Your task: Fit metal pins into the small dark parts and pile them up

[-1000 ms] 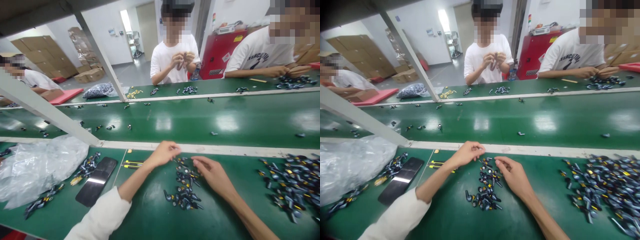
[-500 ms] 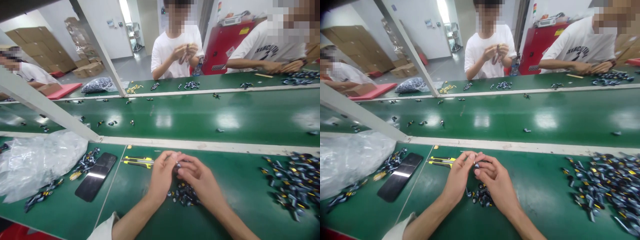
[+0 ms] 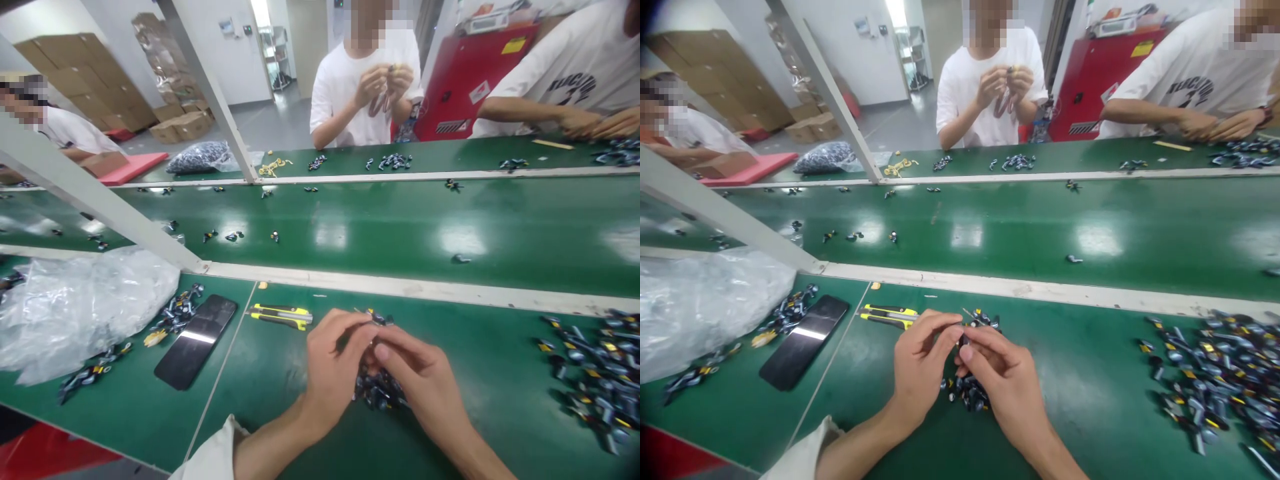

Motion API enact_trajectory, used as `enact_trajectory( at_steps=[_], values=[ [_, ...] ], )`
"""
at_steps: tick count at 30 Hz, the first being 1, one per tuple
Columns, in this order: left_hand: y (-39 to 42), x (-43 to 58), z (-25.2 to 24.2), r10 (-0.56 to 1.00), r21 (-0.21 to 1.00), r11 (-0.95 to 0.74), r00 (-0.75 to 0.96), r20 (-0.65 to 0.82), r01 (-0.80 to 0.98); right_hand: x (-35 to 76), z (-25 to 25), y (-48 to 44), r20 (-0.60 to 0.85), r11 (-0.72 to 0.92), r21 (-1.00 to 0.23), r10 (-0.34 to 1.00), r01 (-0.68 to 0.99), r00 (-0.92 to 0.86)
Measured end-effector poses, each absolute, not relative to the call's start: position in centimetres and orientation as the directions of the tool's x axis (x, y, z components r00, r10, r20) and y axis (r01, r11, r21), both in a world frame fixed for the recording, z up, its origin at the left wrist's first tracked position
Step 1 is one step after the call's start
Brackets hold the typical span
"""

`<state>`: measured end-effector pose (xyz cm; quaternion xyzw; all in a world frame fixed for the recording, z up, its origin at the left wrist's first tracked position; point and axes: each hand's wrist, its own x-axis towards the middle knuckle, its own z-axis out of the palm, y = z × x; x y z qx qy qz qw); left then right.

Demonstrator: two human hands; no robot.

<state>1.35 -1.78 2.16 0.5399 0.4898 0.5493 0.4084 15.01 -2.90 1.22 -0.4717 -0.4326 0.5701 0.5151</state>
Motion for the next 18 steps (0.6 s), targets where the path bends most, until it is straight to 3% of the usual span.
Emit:
enact_trajectory(
  at_steps=[5, 8, 13, 18],
  values=[
    [-2.4, 1.8, 1.3, 0.969, 0.972, -0.192, -0.13, 0.209, 0.138, 14.3, 1.6, -3.7, 0.082, 0.082, -0.997, 0.995, 0.0, 0.062],
    [-2.5, 1.7, 1.4, 0.973, 0.969, -0.196, -0.093, 0.212, 0.153, 14.6, 2.0, -3.5, 0.086, 0.08, -0.995, 0.991, 0.055, 0.103],
    [-2.5, 1.3, 1.8, 0.92, 0.882, -0.392, 0.089, 0.382, 0.261, 15.4, 1.8, -2.5, 0.015, 0.02, -1.0, 0.976, -0.019, 0.217],
    [-2.3, 1.2, 1.5, 0.896, 0.848, -0.442, 0.106, 0.43, 0.293, 15.5, 1.6, -2.7, 0.061, 0.056, -0.998, 0.97, 0.024, 0.237]
  ],
)
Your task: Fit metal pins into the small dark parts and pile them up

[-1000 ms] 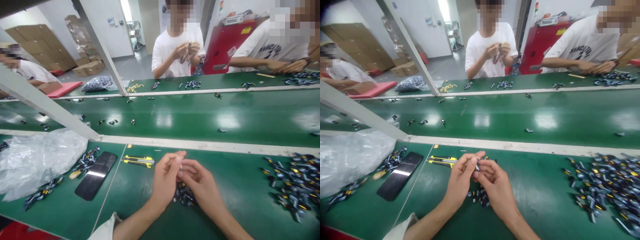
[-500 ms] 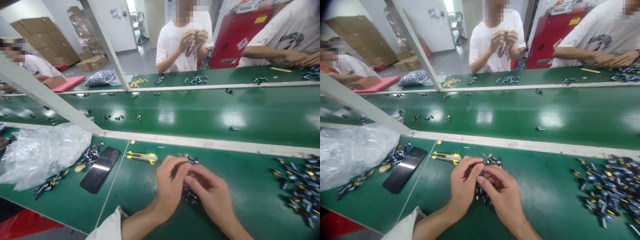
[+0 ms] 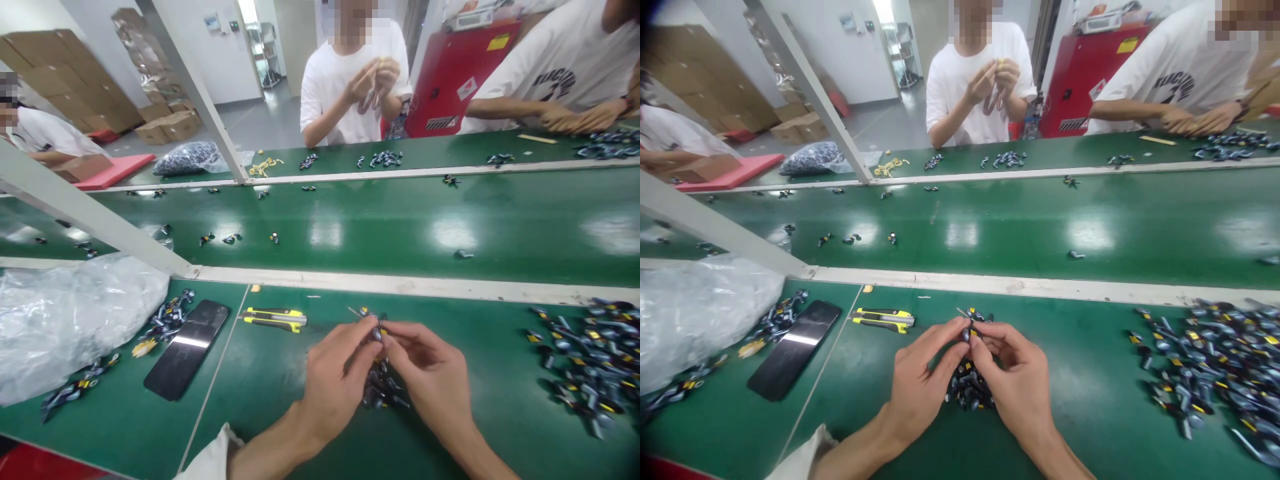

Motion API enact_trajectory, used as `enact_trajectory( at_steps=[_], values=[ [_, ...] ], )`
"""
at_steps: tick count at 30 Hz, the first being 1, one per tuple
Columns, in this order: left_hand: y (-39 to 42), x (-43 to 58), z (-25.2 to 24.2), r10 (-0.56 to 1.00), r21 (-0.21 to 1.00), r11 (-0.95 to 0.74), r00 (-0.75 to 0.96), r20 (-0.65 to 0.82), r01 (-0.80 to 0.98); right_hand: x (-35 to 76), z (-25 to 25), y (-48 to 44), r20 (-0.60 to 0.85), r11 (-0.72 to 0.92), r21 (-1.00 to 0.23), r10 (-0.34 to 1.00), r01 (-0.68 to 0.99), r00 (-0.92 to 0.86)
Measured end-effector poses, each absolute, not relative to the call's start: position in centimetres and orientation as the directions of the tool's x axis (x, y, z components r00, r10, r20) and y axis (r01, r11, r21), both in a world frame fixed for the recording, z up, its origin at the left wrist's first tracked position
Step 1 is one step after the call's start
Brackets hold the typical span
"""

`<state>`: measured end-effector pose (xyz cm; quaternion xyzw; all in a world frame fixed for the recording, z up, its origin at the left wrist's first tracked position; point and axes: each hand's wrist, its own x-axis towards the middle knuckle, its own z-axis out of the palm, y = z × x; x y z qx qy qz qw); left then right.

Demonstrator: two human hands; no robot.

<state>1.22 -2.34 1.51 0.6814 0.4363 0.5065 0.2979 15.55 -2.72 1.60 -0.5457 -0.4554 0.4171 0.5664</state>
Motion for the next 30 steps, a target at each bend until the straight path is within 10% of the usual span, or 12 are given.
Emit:
enact_trajectory(
  at_steps=[5, 30],
  values=[
    [-2.3, 1.1, 1.5, 0.772, 0.723, -0.636, 0.207, 0.602, 0.269, 15.5, 1.9, -2.9, 0.137, 0.146, -0.989, 0.953, -0.012, 0.27],
    [-1.8, -0.1, 3.2, 0.906, 0.894, -0.414, 0.166, 0.388, 0.17, 16.5, 2.1, -2.7, 0.072, 0.083, -0.993, 0.989, -0.079, 0.129]
  ],
)
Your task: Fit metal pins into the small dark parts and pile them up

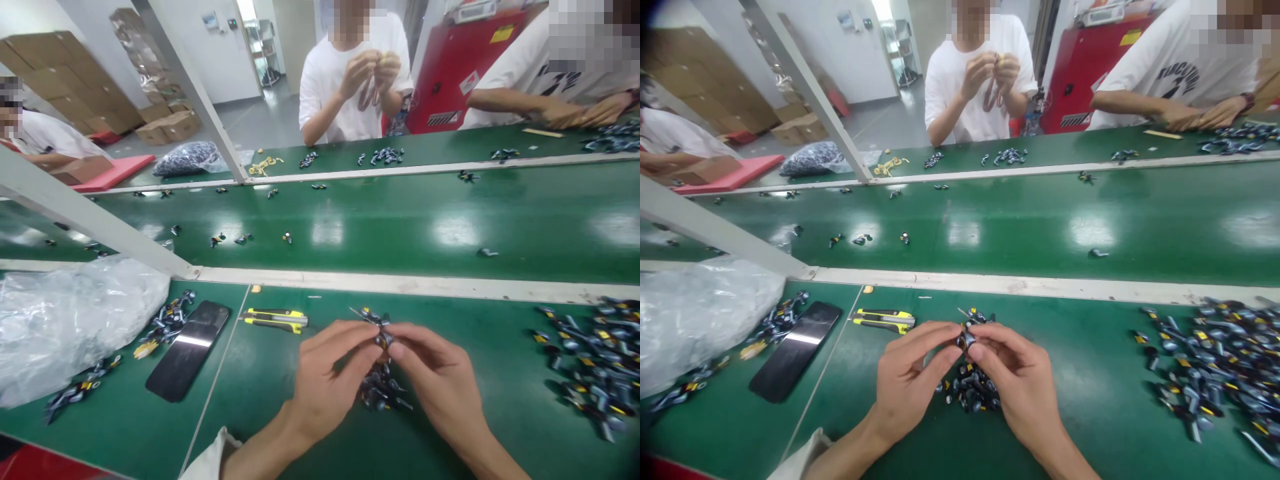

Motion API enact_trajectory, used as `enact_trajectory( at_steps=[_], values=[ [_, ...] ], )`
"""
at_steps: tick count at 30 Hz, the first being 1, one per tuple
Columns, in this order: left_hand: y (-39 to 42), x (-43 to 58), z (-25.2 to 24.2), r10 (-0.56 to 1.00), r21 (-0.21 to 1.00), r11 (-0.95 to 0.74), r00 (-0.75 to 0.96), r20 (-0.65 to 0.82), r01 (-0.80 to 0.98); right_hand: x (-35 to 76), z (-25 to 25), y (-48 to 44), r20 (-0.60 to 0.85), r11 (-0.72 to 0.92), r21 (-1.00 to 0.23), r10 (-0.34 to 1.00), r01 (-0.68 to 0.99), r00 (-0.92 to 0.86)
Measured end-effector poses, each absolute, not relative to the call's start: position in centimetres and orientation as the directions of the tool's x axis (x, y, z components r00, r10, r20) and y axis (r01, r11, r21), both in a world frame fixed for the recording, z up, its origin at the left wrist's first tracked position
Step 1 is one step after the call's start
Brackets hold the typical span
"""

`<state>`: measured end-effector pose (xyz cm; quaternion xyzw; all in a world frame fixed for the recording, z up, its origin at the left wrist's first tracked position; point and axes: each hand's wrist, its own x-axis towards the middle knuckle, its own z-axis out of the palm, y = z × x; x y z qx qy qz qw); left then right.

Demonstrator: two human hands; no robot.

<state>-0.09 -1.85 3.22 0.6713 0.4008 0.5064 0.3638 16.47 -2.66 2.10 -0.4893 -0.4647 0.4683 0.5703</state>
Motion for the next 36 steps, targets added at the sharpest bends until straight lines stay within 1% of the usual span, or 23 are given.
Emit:
enact_trajectory(
  at_steps=[3, 8, 12, 16, 20, 22, 24, 26, 28, 30, 32, 34, 36],
  values=[
    [-1.9, 0.2, 3.1, 0.939, 0.932, -0.336, 0.134, 0.318, 0.139, 16.4, 2.1, -2.7, 0.064, 0.075, -0.994, 0.99, -0.081, 0.125],
    [-2.4, 0.6, 2.8, 0.964, 0.961, -0.261, 0.073, 0.255, 0.091, 16.2, 1.9, -2.9, 0.129, 0.14, -0.985, 0.985, -0.1, 0.115],
    [-2.7, 0.7, 2.9, 0.955, 0.944, -0.297, 0.062, 0.29, 0.143, 15.9, 1.6, -3.3, 0.133, 0.148, -0.98, 0.985, -0.131, 0.112],
    [-2.6, 0.7, 3.2, 0.952, 0.929, -0.306, 0.068, 0.298, 0.208, 15.8, 1.3, -3.2, 0.055, 0.066, -0.971, 0.997, -0.23, 0.056],
    [-2.1, 0.3, 3.6, 0.941, 0.928, -0.315, 0.193, 0.278, 0.198, 16.2, 0.7, -2.7, -0.081, -0.082, -0.929, 0.997, -0.36, -0.017],
    [-1.8, 0.0, 3.8, 0.933, 0.928, -0.311, 0.249, 0.258, 0.205, 16.5, 0.4, -2.6, -0.125, -0.144, -0.9, 0.99, -0.411, -0.071],
    [-1.6, -0.2, 3.9, 0.928, 0.918, -0.326, 0.264, 0.265, 0.227, 16.7, 0.4, -2.7, -0.147, -0.186, -0.882, 0.981, -0.432, -0.124],
    [-1.5, -0.3, 4.1, 0.918, 0.897, -0.366, 0.254, 0.305, 0.248, 16.6, 0.7, -2.8, -0.153, -0.198, -0.886, 0.978, -0.418, -0.139],
    [-1.4, -0.2, 4.1, 0.919, 0.892, -0.377, 0.225, 0.325, 0.25, 16.4, 1.1, -2.8, -0.137, -0.17, -0.905, 0.984, -0.389, -0.112],
    [-1.4, 0.1, 4.1, 0.939, 0.918, -0.329, 0.182, 0.292, 0.22, 16.3, 1.4, -2.8, -0.104, -0.127, -0.924, 0.991, -0.361, -0.085],
    [-1.5, 0.3, 3.9, 0.956, 0.944, -0.275, 0.155, 0.248, 0.182, 16.3, 1.4, -2.8, -0.087, -0.116, -0.927, 0.992, -0.356, -0.096],
    [-1.5, 0.5, 3.7, 0.96, 0.95, -0.267, 0.133, 0.247, 0.164, 16.5, 1.2, -2.8, -0.114, -0.158, -0.913, 0.984, -0.375, -0.137],
    [-1.5, 0.5, 3.4, 0.948, 0.936, -0.31, 0.123, 0.292, 0.165, 16.7, 0.8, -2.9, -0.158, -0.215, -0.883, 0.973, -0.416, -0.169]
  ],
)
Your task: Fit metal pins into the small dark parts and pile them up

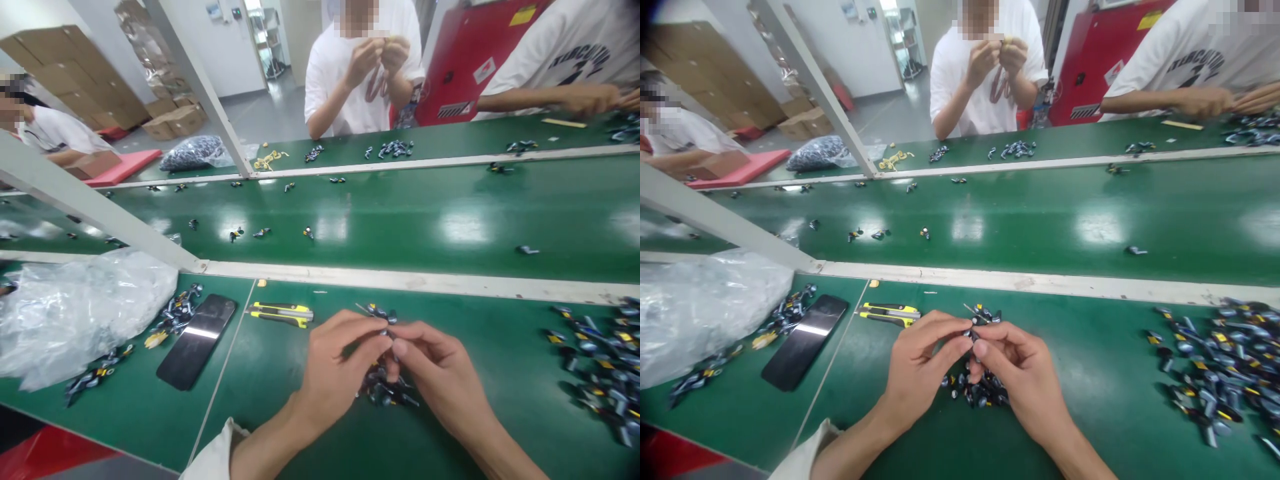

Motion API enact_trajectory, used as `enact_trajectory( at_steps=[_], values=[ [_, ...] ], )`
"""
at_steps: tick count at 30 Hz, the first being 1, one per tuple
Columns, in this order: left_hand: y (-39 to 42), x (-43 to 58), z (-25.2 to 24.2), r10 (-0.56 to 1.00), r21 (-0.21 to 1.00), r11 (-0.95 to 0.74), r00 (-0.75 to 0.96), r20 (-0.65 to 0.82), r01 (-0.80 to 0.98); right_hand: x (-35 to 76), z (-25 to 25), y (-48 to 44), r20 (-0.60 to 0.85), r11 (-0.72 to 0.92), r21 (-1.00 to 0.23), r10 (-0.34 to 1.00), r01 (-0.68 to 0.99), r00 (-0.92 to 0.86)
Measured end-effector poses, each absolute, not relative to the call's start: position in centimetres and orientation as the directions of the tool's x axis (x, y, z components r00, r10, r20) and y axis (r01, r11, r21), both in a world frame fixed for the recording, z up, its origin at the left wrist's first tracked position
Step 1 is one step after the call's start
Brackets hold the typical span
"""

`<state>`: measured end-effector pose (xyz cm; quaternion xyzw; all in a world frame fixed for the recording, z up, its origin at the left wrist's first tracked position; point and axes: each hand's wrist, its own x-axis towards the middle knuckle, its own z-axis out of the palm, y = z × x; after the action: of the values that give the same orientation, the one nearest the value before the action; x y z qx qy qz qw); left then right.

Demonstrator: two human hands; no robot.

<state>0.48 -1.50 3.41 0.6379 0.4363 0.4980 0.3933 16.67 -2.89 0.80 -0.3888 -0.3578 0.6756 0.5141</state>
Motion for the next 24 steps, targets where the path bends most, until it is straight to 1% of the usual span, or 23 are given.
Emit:
enact_trajectory(
  at_steps=[3, 5, 7, 10, 13, 16, 19, 24],
  values=[
    [-1.49, 0.29, 3.09, 0.915, 0.903, -0.394, 0.168, 0.367, 0.169, 16.83, 0.41, -2.87, -0.198, -0.253, -0.849, 0.966, -0.465, -0.164],
    [-1.4, 0.13, 3.0, 0.891, 0.885, -0.433, 0.226, 0.393, 0.171, 16.83, 0.39, -2.69, -0.209, -0.256, -0.842, 0.966, -0.476, -0.15],
    [-1.29, 0.06, 3.0, 0.879, 0.871, -0.455, 0.247, 0.407, 0.183, 16.81, 0.44, -2.47, -0.216, -0.26, -0.838, 0.965, -0.48, -0.147],
    [-1.24, 0.18, 3.07, 0.877, 0.852, -0.472, 0.213, 0.43, 0.227, 16.74, 0.48, -2.31, -0.223, -0.271, -0.837, 0.962, -0.476, -0.155],
    [-1.41, 0.36, 3.1, 0.853, 0.813, -0.522, 0.171, 0.494, 0.258, 16.65, 0.55, -2.53, -0.208, -0.256, -0.857, 0.966, -0.447, -0.155],
    [-1.6, 0.35, 3.06, 0.85, 0.818, -0.527, 0.162, 0.501, 0.233, 16.6, 0.71, -2.84, -0.164, -0.191, -0.908, 0.981, -0.372, -0.104],
    [-1.7, 0.26, 2.92, 0.876, 0.857, -0.479, 0.17, 0.451, 0.191, 16.53, 0.82, -2.85, -0.088, -0.093, -0.947, 0.996, -0.308, -0.028],
    [-1.85, 0.52, 2.68, 0.921, 0.907, -0.387, 0.126, 0.37, 0.167, 16.27, 1.04, -2.68, 0.049, 0.063, -0.978, 0.996, -0.2, 0.074]
  ],
)
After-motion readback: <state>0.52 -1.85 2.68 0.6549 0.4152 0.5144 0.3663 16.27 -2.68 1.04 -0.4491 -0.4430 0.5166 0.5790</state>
